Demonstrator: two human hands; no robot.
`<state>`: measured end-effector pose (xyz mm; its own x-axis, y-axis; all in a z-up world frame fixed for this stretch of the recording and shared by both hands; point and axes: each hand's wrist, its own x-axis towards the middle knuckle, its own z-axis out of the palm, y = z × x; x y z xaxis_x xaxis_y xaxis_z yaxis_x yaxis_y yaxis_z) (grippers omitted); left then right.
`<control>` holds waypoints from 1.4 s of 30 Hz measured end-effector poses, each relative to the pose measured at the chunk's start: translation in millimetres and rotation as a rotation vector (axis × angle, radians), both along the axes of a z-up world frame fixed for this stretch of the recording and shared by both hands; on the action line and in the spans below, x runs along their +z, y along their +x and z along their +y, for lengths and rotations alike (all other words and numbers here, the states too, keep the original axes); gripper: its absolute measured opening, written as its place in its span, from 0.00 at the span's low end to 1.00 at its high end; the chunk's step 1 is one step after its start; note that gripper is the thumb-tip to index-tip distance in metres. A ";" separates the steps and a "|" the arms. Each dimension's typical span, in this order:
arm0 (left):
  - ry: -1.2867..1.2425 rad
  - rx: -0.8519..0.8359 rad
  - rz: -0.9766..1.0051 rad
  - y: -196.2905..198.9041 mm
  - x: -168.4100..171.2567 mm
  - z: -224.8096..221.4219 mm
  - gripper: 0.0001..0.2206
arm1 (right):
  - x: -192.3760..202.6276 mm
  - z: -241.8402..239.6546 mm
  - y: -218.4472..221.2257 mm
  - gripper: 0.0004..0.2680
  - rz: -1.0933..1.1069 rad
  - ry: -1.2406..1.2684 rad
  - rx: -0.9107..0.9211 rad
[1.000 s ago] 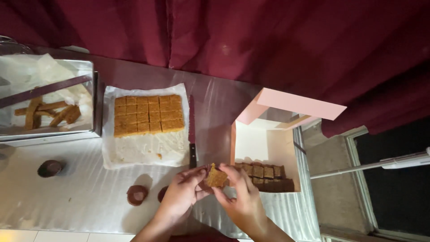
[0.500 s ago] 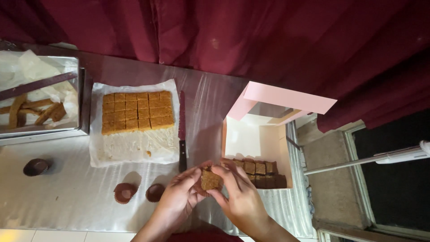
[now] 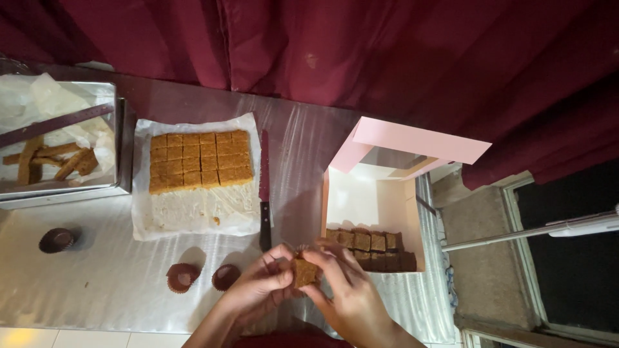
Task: The person picks up cut brown cake squares one at a time from a parchment-lined tray and places each into a brown paper cup, then arranges the filled cups inside a pink gift box. The person repeats this pick-cup-place cycle across the table, moving cups aside as they work.
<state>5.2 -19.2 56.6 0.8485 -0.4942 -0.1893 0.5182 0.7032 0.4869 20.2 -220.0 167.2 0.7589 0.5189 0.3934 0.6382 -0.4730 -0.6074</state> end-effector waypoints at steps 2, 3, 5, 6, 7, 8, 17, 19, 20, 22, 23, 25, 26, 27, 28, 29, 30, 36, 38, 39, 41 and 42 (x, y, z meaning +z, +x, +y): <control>-0.025 -0.028 -0.028 0.7 -14.8 1.0 0.16 | -1.3 0.1 -2.4 0.20 0.072 -0.017 -0.006; -0.048 -0.054 -0.056 1.0 -22.0 1.7 0.18 | -2.0 0.3 -3.4 0.20 0.145 -0.032 -0.010; -0.044 -0.069 -0.068 3.6 -4.1 0.2 0.20 | -0.2 -1.8 -2.9 0.22 0.113 -0.028 0.006; -0.038 -0.084 -0.079 4.8 4.8 -0.2 0.23 | 0.7 -2.4 -2.5 0.24 0.083 -0.023 0.022; -0.038 -0.084 -0.080 2.8 8.9 -1.7 0.23 | 4.5 -2.5 -1.1 0.24 0.082 -0.023 0.022; -0.101 -0.052 -0.055 0.8 12.9 -3.5 0.25 | 8.3 -2.7 0.5 0.30 0.064 0.044 0.096; -0.225 -0.013 -0.021 -7.1 14.6 -21.7 0.37 | -24.6 -5.4 -9.3 0.36 0.264 0.250 0.060; -0.257 -0.018 -0.045 -9.0 4.8 -22.4 0.37 | -25.3 -5.4 -11.2 0.35 0.318 0.270 0.071; -0.266 -0.004 -0.057 -10.5 -5.4 -21.7 0.36 | -25.6 -4.7 -11.7 0.33 0.306 0.268 0.045; -0.280 0.008 -0.068 -11.9 -9.5 -21.5 0.35 | -26.9 -4.1 -12.9 0.32 0.294 0.263 0.016; -0.233 0.012 -0.033 -11.4 -3.7 -22.0 0.36 | -28.2 -4.3 -13.8 0.31 0.191 0.225 0.005; -0.190 0.006 0.002 -11.6 -4.0 -21.9 0.37 | -33.8 -6.0 -14.0 0.31 0.087 0.182 -0.017; -0.189 0.015 -0.019 -12.3 -10.1 -21.2 0.36 | -38.2 -7.5 -13.5 0.31 0.204 0.231 -0.007; -0.187 0.023 -0.040 -13.5 -16.2 -20.4 0.36 | -42.7 -8.8 -13.5 0.30 0.321 0.282 0.002; -0.191 0.011 -0.039 -11.2 -13.1 -21.1 0.36 | -29.6 -9.1 -12.0 0.30 0.318 0.280 -0.010; -0.198 -0.021 0.012 -10.1 -10.2 -21.6 0.35 | -17.0 -9.1 -11.0 0.31 0.238 0.185 0.030; -0.204 -0.053 0.064 -8.8 -7.3 -21.9 0.34 | -4.3 -8.9 -9.9 0.32 0.157 0.088 0.069; -0.118 -0.110 0.055 -3.4 -9.9 -30.9 0.31 | 21.4 -37.9 9.6 0.28 0.090 -0.304 0.291; -0.030 -0.160 0.061 3.5 -11.5 -33.5 0.29 | 21.5 -48.5 14.6 0.29 0.171 -0.317 0.299; 0.058 -0.204 0.066 7.5 -12.0 -34.8 0.27 | 22.1 -53.7 17.7 0.29 0.250 -0.330 0.313; 0.065 -0.230 0.043 11.2 -19.2 -43.6 0.27 | 11.7 -61.3 20.4 0.28 0.226 -0.332 0.305; 0.073 -0.255 0.022 13.0 -23.1 -47.8 0.27 | 6.1 -64.9 21.9 0.27 0.202 -0.331 0.301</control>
<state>18.2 -67.0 33.5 0.6938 -0.6755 -0.2497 0.6850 0.5121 0.5181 42.1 -285.0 173.3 0.6004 0.7991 0.0304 0.6609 -0.4744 -0.5815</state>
